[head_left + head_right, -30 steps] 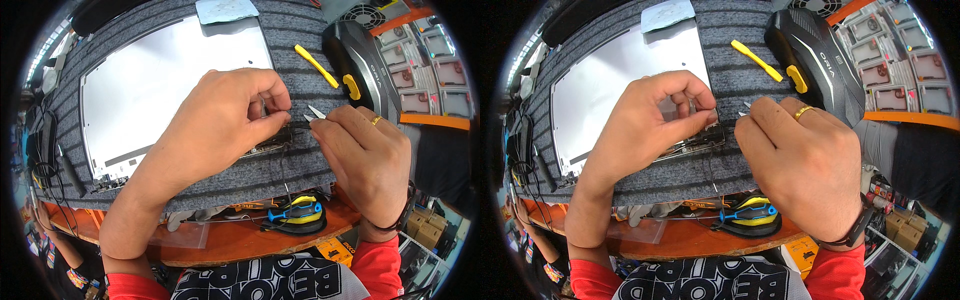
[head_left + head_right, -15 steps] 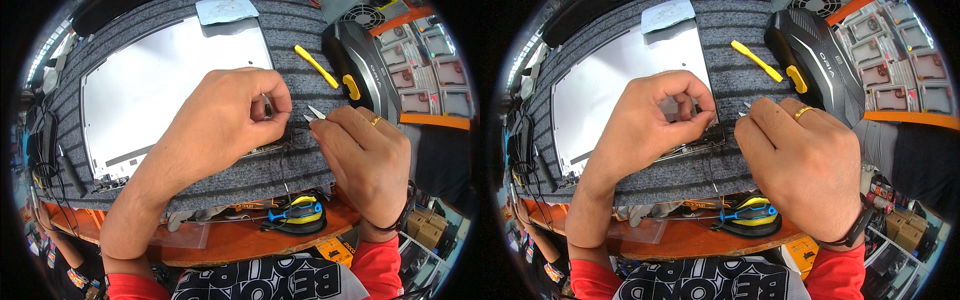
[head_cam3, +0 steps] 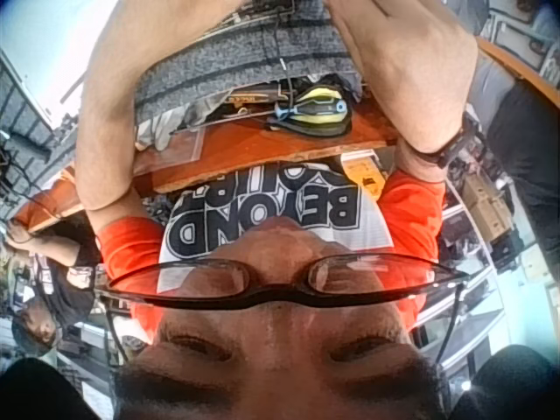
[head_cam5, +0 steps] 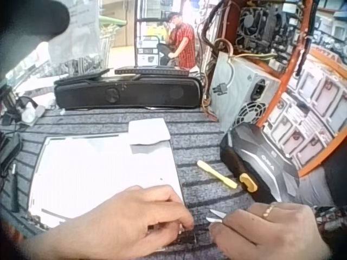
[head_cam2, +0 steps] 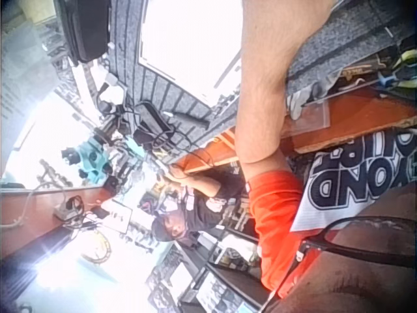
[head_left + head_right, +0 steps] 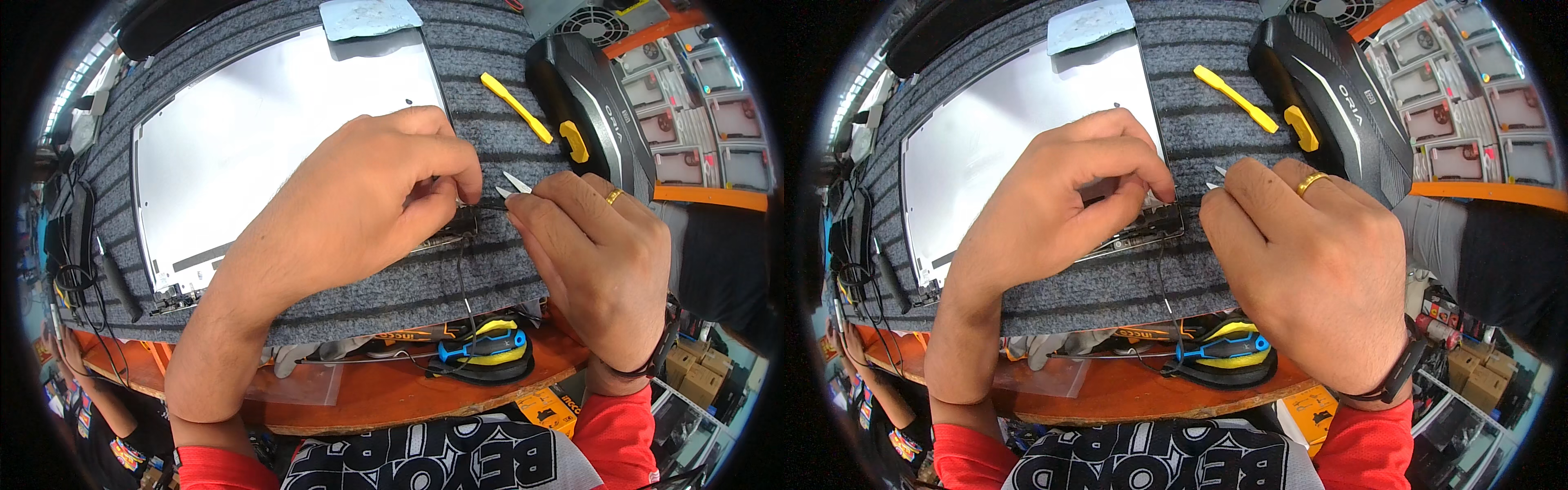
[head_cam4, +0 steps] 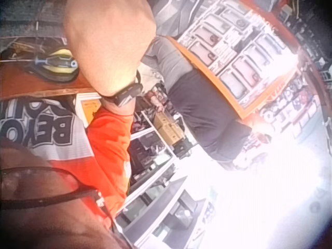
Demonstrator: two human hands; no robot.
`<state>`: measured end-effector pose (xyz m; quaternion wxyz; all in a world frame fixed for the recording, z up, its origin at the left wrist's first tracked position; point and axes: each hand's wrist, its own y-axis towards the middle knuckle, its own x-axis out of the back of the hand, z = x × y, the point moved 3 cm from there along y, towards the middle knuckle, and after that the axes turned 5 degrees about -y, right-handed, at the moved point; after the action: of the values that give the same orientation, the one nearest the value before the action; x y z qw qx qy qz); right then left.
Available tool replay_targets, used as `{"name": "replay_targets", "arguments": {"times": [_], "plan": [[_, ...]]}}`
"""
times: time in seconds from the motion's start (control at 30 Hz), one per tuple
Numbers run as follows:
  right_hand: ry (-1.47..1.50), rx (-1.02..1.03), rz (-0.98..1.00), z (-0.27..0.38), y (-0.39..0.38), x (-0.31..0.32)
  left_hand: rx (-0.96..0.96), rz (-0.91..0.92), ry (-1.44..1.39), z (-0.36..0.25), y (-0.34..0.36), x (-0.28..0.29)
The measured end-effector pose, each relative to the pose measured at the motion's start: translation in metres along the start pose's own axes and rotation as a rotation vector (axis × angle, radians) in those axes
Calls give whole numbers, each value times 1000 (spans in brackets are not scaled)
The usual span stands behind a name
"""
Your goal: The person manipulates the frame and internal components of a laptop screen assembly on a workbench, using tweezers to handle small wires and adhesive strips.
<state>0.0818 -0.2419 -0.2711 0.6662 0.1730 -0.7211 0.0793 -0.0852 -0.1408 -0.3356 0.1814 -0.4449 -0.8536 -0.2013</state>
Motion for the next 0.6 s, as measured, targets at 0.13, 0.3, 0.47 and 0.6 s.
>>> {"name": "replay_targets", "arguments": {"times": [0.13, 0.3, 0.47, 0.6], "plan": [[3, 2, 8, -1, 1, -1, -1, 3, 38, 0, -1, -1], [2, -5, 4, 0, 0, 0, -59, -9, 111, -3, -2, -2], [18, -12, -5, -1, 0, -1, -132, -56, 255, -5, -3, -2], [16, -14, -4, 0, 0, -1, -128, -57, 267, -4, -2, -3]]}}
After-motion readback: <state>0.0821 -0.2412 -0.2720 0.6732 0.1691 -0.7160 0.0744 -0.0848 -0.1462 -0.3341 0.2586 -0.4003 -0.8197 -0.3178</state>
